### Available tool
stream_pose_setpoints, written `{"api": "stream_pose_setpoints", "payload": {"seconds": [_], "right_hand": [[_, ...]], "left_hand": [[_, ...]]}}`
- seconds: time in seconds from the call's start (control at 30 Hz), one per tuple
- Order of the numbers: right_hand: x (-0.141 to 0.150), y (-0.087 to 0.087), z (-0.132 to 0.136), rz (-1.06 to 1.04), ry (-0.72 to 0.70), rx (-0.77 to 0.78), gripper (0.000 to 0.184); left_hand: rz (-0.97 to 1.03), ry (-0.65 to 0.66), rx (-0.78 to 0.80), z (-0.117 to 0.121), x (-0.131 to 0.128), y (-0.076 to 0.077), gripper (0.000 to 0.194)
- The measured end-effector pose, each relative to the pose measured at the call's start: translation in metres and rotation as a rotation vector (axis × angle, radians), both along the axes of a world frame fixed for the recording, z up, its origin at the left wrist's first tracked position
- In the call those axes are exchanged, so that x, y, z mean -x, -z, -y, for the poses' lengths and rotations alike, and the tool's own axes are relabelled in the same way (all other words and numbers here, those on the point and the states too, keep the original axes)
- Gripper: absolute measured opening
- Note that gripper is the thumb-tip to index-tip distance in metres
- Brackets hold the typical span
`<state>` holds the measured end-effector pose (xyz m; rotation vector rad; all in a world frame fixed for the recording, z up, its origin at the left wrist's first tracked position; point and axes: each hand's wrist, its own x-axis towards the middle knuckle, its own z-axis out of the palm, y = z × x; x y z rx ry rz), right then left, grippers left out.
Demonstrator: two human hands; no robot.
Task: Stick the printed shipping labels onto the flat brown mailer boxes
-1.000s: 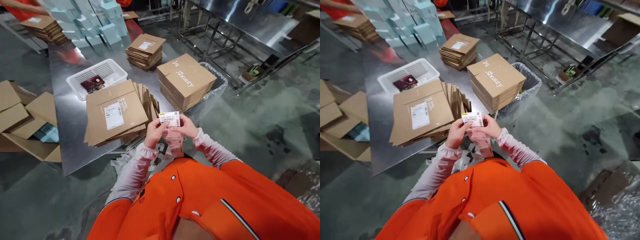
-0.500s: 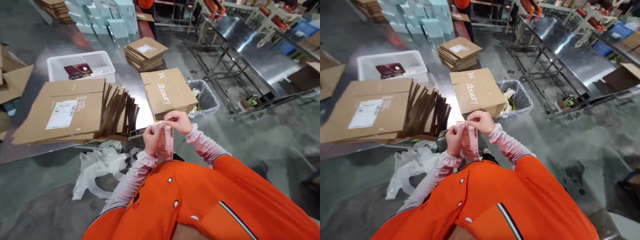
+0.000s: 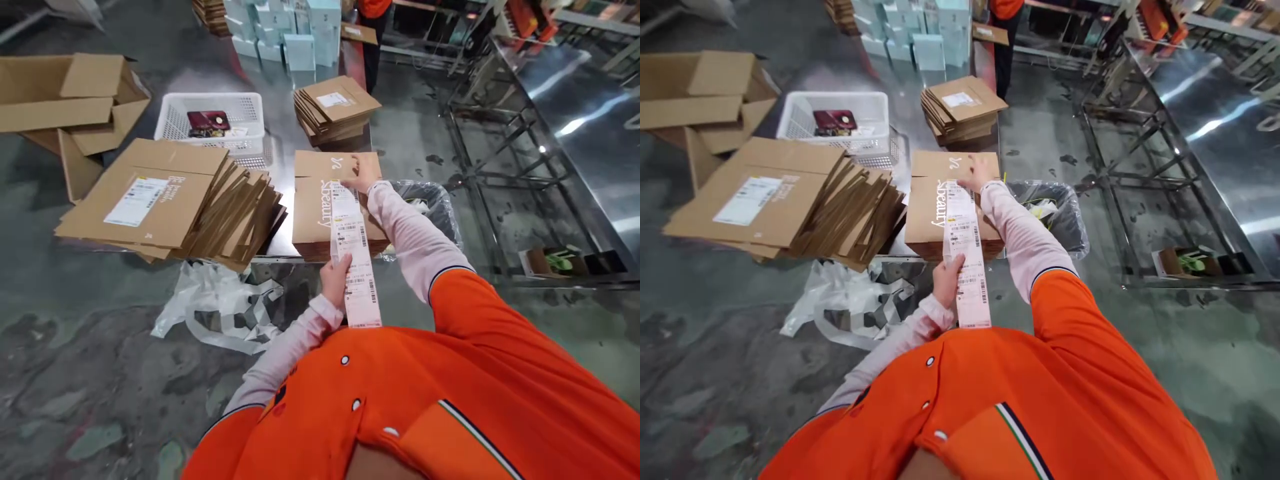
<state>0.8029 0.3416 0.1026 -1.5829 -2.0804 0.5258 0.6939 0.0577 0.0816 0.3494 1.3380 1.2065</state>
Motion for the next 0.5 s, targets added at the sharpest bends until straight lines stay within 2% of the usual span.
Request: {"api": "stream_pose_setpoints", "payload": {"seconds": [0.1,0.17,0.2,0.27,0.33,0.37,0.4,0.5], "right_hand": [[0.010,-0.002,0.013,0.272,-0.272,-0.022,0.076],[0.015,-0.008,0.042,0.377,-0.433,-0.004,0.075],[0.015,-0.011,0.062,0.392,-0.502,0.002,0.075],[0.007,-0.016,0.105,0.349,-0.693,0.002,0.074],[-0.011,-0.019,0.141,0.232,-0.855,0.008,0.064],[-0.022,-0.018,0.152,0.166,-0.817,0.013,0.059],[-0.034,-0.016,0.158,0.111,-0.686,0.017,0.058],[-0.061,-0.007,0.151,0.060,-0.053,0.013,0.068]], "left_hand": [[-0.073,0.131,0.056,0.045,0.009,-0.009,0.042],[-0.122,0.196,0.046,0.064,0.027,-0.027,0.045],[-0.152,0.194,0.021,0.065,0.038,-0.038,0.046],[-0.241,0.095,-0.064,0.046,0.062,-0.057,0.038],[-0.324,-0.061,-0.160,0.003,0.083,-0.065,0.030],[-0.384,-0.084,-0.205,-0.024,0.089,-0.064,0.028],[-0.448,-0.070,-0.249,-0.051,0.094,-0.061,0.026],[-0.550,-0.027,-0.295,-0.118,0.096,-0.043,0.017]]}}
